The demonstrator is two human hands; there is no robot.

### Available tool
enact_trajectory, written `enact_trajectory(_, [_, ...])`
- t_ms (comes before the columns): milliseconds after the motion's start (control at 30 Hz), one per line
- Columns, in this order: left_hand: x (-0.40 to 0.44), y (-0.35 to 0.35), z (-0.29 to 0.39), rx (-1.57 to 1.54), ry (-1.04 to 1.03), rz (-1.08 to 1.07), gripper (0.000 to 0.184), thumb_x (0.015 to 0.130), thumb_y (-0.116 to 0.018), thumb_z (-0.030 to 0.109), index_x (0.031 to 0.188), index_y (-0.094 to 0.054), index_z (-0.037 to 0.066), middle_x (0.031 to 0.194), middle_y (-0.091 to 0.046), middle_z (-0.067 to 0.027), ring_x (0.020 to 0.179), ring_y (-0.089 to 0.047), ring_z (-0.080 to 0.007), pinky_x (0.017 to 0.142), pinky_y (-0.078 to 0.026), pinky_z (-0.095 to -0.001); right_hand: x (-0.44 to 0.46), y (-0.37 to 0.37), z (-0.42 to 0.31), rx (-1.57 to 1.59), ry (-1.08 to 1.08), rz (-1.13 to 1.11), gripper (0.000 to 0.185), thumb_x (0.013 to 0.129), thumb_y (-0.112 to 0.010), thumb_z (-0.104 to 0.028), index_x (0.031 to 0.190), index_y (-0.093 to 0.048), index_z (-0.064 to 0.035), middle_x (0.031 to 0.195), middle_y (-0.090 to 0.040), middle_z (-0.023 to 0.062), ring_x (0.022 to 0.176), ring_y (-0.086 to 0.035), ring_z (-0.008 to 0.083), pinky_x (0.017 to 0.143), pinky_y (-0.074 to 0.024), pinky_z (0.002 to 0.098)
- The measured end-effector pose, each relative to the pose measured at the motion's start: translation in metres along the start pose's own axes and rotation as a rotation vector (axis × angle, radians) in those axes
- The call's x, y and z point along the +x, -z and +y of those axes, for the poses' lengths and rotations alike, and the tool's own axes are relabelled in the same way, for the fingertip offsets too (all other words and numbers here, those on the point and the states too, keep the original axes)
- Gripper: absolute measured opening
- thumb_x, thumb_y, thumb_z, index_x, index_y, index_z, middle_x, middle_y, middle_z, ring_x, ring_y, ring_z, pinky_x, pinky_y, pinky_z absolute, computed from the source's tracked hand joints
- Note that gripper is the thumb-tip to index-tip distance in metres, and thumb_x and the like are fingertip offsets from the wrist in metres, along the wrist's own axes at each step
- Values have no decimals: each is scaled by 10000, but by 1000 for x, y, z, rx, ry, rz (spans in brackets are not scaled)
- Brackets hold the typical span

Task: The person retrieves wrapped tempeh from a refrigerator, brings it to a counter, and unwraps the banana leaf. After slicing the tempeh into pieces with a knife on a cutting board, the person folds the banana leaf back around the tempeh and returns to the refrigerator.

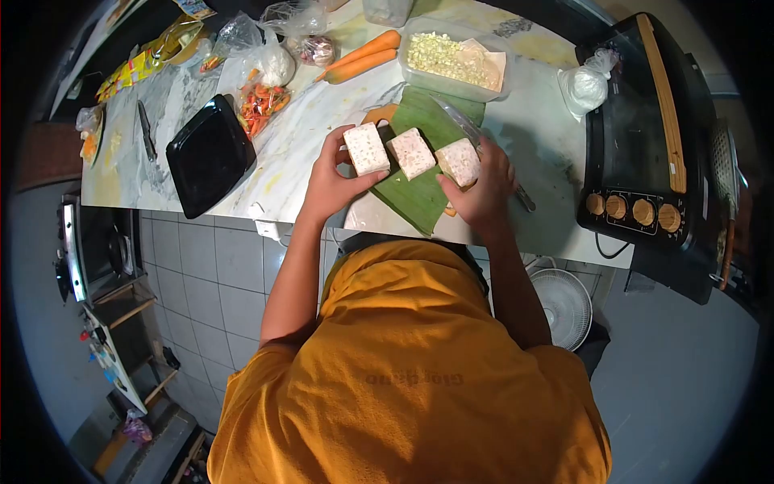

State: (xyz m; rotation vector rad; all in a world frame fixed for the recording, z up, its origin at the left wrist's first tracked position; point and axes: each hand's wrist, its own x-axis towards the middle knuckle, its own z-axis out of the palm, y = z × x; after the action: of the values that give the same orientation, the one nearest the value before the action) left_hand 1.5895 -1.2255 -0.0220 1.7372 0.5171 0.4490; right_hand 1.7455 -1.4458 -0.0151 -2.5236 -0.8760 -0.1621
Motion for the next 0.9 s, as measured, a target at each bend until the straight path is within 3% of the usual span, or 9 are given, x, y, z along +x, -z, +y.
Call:
enact_trajectory(67, [1,-1,0,24,-29,-11,853,715,-912,190,1399,-432,22,1206,-656,-135,1035,-665,-226,882,-547,-354,7,5,-8,150,176,-29,821,680,-843,-428,1344,-535,-58,1301,-537,151,1254,-446,355,1014,-342,535])
enact_trajectory(167, [3,-2,1,75,-58,-12,825,720,-909,198,1381,-446,29,1145,-681,-122,1011,-663,-210,881,-531,-343,14,6,-29,115,277,-111,808,675,-840,-456,1332,-556,-82,1291,-554,123,1249,-438,341,1015,-315,512])
enact_trajectory(367, [-10,-2,-3,154,-10,41,811,695,-905,209,1349,-461,32,1104,-694,-119,997,-659,-216,909,-491,-352,25,-9,-54,41,257,-270,778,694,-822,-399,1335,-554,-50,1145,-639,130,1237,-445,326,1041,-257,470])
enact_trajectory(467, [-13,-2,0,111,9,2,804,672,-908,217,1337,-490,45,1124,-676,-111,1034,-646,-223,881,-491,-359,27,-10,-55,42,225,-293,735,714,-804,-358,1339,-557,-59,1146,-671,141,1240,-462,324,1032,-260,470])
enact_trajectory(600, [-8,-4,0,342,-143,-6,784,624,-930,263,1289,-566,65,1166,-650,-110,1094,-610,-272,934,-457,-380,21,-13,-53,95,170,-223,768,711,-797,-342,1373,-527,-60,1140,-679,143,1240,-463,325,1035,-258,472])
enact_trajectory(633, [-7,-6,-1,489,-223,-7,770,609,-934,286,1267,-594,75,1160,-649,-118,1094,-609,-305,930,-457,-387,19,-10,-53,65,175,-234,796,705,-799,-338,1395,-510,-65,1156,-675,139,1244,-460,324,1041,-255,471])
enact_trajectory(667, [-9,-9,1,467,-142,-14,780,597,-936,340,1255,-608,80,1172,-637,-130,1134,-587,-333,973,-417,-402,18,-7,-53,32,175,-241,825,699,-801,-335,1416,-493,-70,1173,-671,135,1248,-458,323,1048,-252,471])
enact_trajectory(767, [-14,-16,5,544,-82,-17,821,578,-922,391,1274,-595,101,1186,-616,-109,1185,-529,-315,1018,-328,-422,19,9,-51,-21,193,-397,844,701,-799,-276,1456,-470,-95,1263,-634,117,1269,-443,324,1060,-250,468])
enact_trajectory(900, [-21,-26,7,555,-30,14,837,568,-927,410,1269,-595,94,1170,-612,-120,1187,-513,-309,1017,-309,-423,25,2,-33,16,335,-356,875,683,-799,-204,1487,-455,-162,1332,-589,96,1288,-429,323,1065,-253,464])
